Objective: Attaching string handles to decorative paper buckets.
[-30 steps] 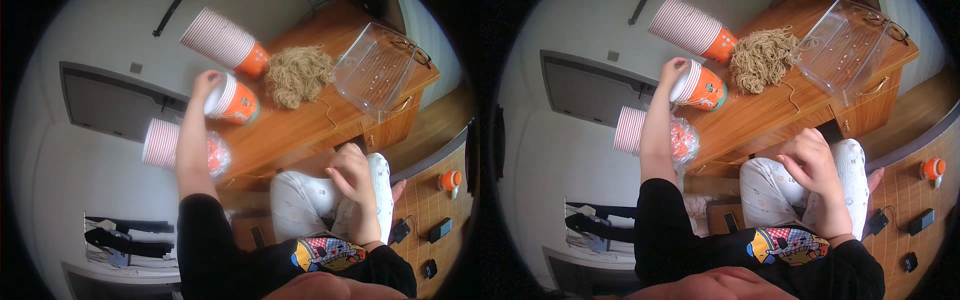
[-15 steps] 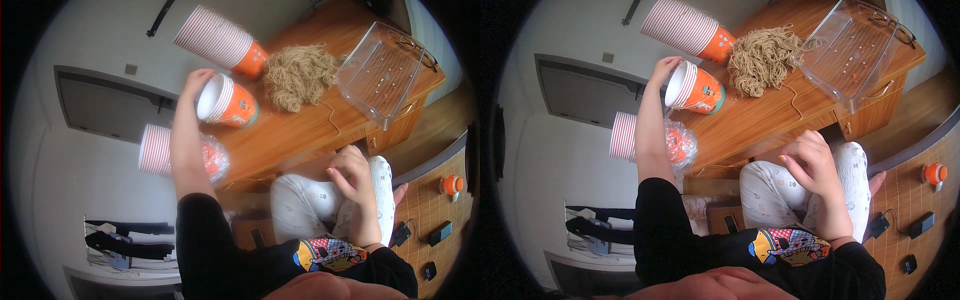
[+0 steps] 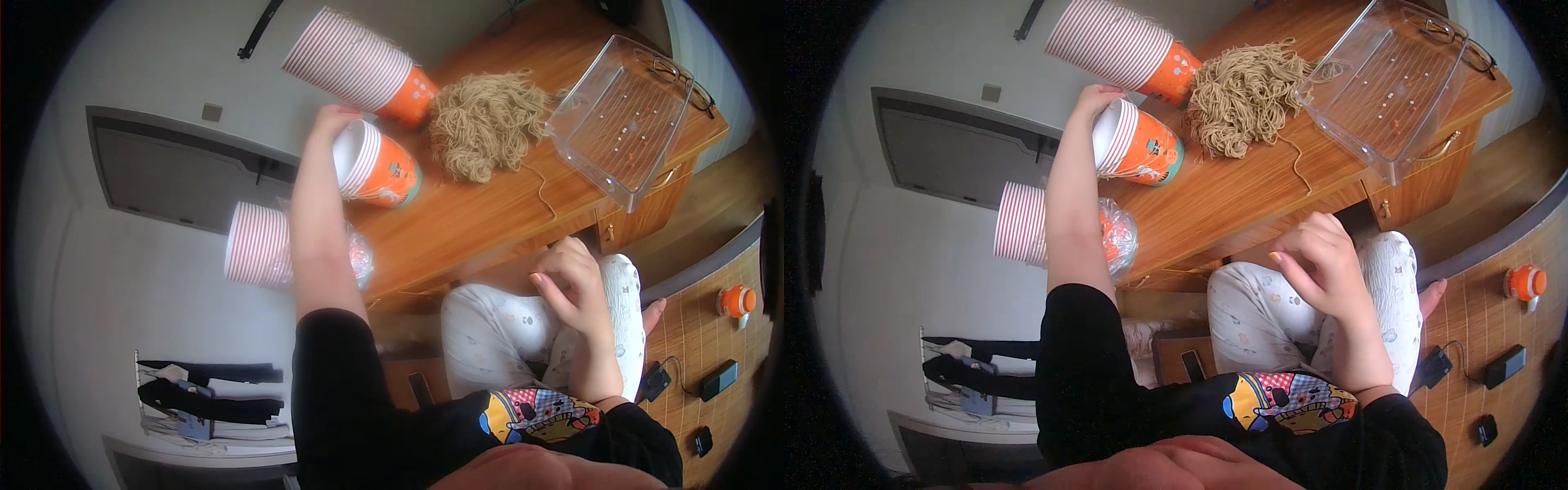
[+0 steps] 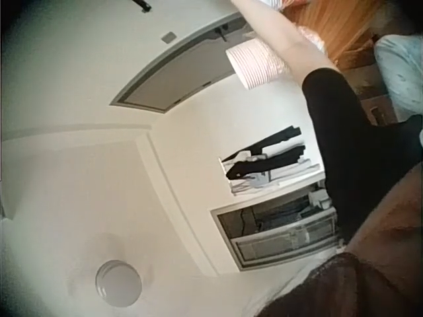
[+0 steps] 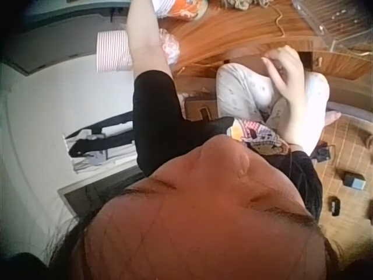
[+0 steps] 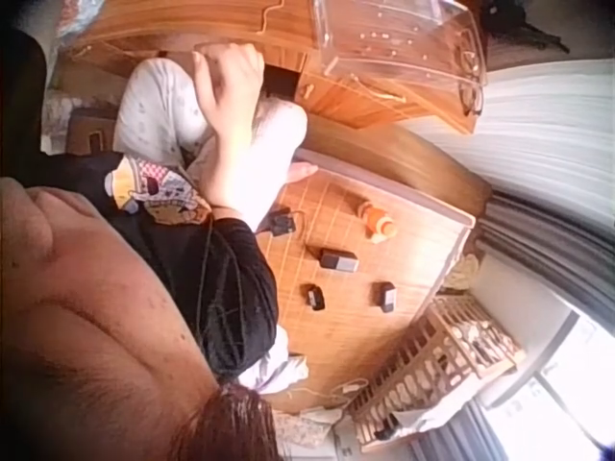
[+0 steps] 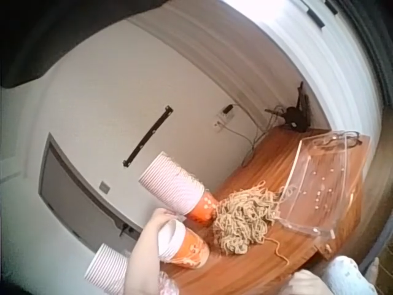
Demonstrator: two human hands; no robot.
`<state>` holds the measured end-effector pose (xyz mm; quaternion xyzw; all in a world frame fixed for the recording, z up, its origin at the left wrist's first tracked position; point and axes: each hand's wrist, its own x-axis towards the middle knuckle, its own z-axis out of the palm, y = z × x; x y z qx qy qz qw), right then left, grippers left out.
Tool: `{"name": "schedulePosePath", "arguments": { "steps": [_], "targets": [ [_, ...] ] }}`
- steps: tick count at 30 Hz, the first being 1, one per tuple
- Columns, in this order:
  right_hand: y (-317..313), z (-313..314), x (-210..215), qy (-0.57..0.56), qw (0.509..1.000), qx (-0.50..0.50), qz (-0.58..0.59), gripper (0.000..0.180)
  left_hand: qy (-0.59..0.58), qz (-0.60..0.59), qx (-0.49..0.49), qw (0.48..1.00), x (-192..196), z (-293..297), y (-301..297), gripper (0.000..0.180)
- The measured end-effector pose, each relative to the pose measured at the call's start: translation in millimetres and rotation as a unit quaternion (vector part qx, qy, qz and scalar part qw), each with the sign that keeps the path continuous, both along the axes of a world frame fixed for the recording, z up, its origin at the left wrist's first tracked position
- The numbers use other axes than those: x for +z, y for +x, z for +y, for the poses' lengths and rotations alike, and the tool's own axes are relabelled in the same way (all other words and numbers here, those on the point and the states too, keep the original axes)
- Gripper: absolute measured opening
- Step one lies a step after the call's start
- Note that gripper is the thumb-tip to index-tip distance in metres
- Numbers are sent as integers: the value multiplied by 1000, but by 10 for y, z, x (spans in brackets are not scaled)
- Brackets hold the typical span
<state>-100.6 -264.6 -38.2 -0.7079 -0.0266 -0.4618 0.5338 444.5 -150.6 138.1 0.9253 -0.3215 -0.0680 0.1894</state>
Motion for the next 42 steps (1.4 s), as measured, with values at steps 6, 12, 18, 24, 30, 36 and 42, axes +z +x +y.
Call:
{"name": "schedulePosePath", "arguments": {
  "steps": [6,12,18,24,30,36,42],
  "targets": [
    [-20,-1,-5,3,1000,-2,7,9,-7,53,46,998,-6,-14,-118,47],
    [-84,18,17,6,1000,-9,-2,9,-116,114,28,986,36,195,-518,46],
    [-140,48,27,28,999,-19,-12,8,-133,-7,-26,991,-186,322,-904,48],
    [-167,150,99,11,1000,-3,-21,8,2,-214,-78,974,-266,422,-940,48],
    [-152,164,63,17,1000,7,-21,8,-40,-115,-43,992,-130,454,-983,53],
    [-85,60,-76,38,998,-39,38,7,-221,-111,-30,969,-55,426,-1699,43],
    [-45,95,-81,86,996,-23,27,7,41,-204,7,978,-218,502,-2615,58]
  ]
}}
